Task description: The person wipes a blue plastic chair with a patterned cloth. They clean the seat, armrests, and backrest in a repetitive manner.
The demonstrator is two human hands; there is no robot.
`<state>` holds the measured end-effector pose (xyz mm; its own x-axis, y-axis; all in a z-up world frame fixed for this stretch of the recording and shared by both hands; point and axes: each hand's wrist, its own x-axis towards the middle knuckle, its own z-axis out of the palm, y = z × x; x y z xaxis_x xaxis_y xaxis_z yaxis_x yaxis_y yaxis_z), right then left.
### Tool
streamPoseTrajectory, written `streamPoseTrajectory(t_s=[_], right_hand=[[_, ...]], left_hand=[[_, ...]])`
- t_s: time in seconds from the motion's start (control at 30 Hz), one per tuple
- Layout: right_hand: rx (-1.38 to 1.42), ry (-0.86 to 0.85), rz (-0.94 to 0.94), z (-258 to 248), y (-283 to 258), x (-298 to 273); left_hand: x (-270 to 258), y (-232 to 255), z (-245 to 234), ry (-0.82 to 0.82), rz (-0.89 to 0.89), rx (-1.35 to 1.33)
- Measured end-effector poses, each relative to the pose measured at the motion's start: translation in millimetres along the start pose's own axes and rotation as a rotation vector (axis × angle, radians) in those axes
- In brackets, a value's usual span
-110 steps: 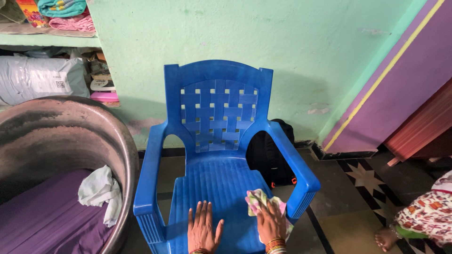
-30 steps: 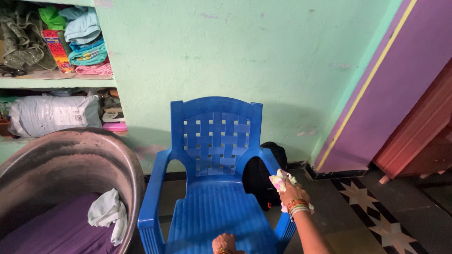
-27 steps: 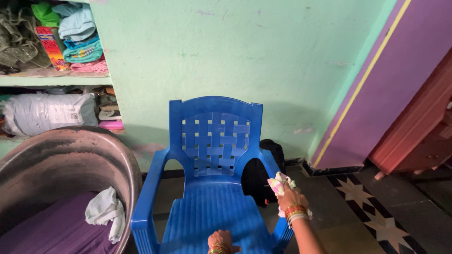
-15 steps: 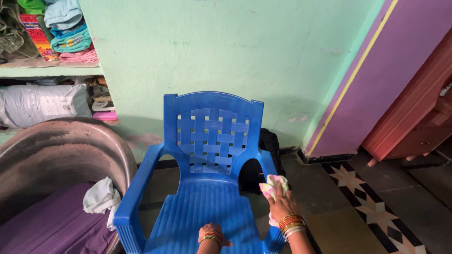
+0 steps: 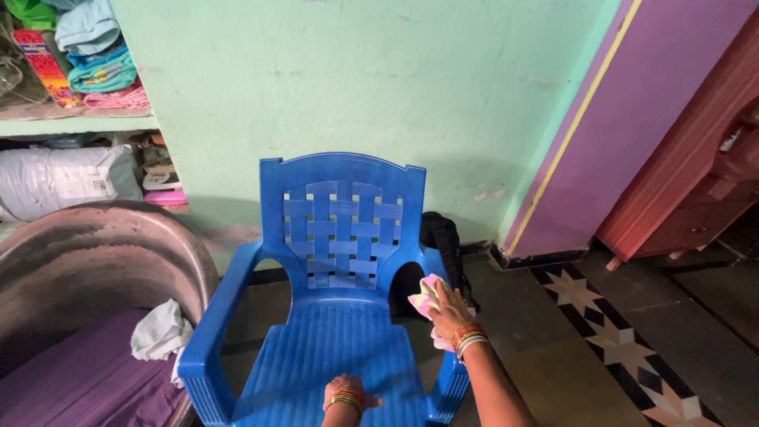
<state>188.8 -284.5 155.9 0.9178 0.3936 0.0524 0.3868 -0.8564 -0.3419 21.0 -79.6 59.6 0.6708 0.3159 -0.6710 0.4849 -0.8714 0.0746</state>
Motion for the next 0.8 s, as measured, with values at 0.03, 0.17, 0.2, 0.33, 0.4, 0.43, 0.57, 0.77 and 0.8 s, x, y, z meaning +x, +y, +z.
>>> streamPoseTrajectory(t_s=[0.03,0.17,0.2,0.33,0.4,0.43,0.57,0.77,0.8], right_hand=[[0.001,0.000,-0.034,9,10,5],[-0.217,-0.019,-0.129,31,27,13],[-0.370,0.006,-0.218,31,28,14],[0.002,-0.031,0.028,22,17,9],[0.012,-0.040,0.048,16,11,6],[0.018,-0.045,0.058,15,11,5],[-0.046,0.006,-0.023,20,17,10],[0.023,0.068,-0.061,26,27,29],[0.020,0.085,-0.072,27,28,32]], left_hand=[[0,-1,5,0.041,0.022,-0.034],[2,19,16,0.233,0.111,-0.393],[3,31,20,0.327,0.251,-0.603],[2,105,15,0.059,0.605,-1.655],[-1,135,11,0.000,0.612,-1.771],[-4,150,8,-0.027,0.628,-1.861],[0,156,3,-0.123,0.554,-1.744],[-6,150,2,-0.128,0.624,-1.682],[-9,148,5,-0.029,0.725,-1.597]])
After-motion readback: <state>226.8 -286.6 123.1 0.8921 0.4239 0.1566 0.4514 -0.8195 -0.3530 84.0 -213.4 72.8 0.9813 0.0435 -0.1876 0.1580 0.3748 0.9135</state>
